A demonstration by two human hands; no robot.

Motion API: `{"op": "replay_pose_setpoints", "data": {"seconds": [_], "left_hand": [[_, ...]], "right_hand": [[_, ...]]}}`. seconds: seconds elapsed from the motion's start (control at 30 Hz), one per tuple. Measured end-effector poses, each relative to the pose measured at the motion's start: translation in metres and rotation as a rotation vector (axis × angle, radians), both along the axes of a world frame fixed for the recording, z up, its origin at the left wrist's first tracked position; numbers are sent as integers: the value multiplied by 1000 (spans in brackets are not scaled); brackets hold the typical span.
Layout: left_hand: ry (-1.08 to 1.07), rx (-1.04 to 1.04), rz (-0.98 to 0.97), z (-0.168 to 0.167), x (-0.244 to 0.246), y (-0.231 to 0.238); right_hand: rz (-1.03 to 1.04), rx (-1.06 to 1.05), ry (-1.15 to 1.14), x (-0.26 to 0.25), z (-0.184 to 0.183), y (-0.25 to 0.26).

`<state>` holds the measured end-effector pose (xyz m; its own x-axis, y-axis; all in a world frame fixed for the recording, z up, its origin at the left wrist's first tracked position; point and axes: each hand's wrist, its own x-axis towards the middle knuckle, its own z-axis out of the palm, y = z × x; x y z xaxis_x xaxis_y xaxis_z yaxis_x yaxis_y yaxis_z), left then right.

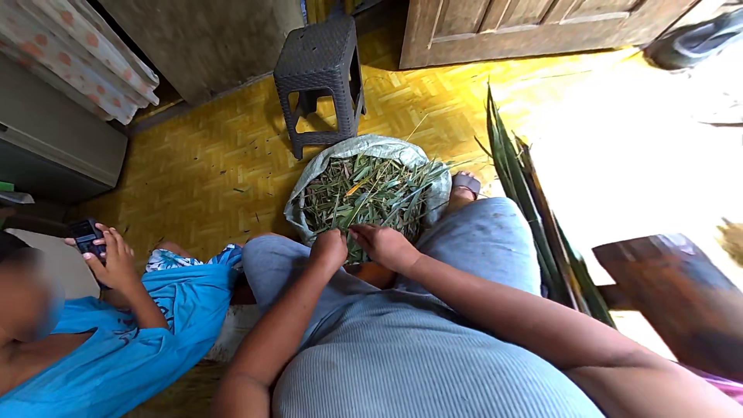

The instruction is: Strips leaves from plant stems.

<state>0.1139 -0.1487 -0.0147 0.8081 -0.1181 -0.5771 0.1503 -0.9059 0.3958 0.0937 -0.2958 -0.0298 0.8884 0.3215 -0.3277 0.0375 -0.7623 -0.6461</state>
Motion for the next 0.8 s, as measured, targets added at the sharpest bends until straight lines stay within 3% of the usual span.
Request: {"op": "replay_pose_setpoints", "data": {"seconds": [0.43, 0.63, 0.8], "left_hand": [[-95, 183, -120, 5, -7, -10], [-96, 196, -87, 2, -7, -5], [-124, 230, -97, 0, -5, -9]], "right_hand": [[-80, -292, -105, 25, -13, -10], [-330, -179, -42, 50, -22, -42], [-176, -32, -3, 22, -6, -21]]}}
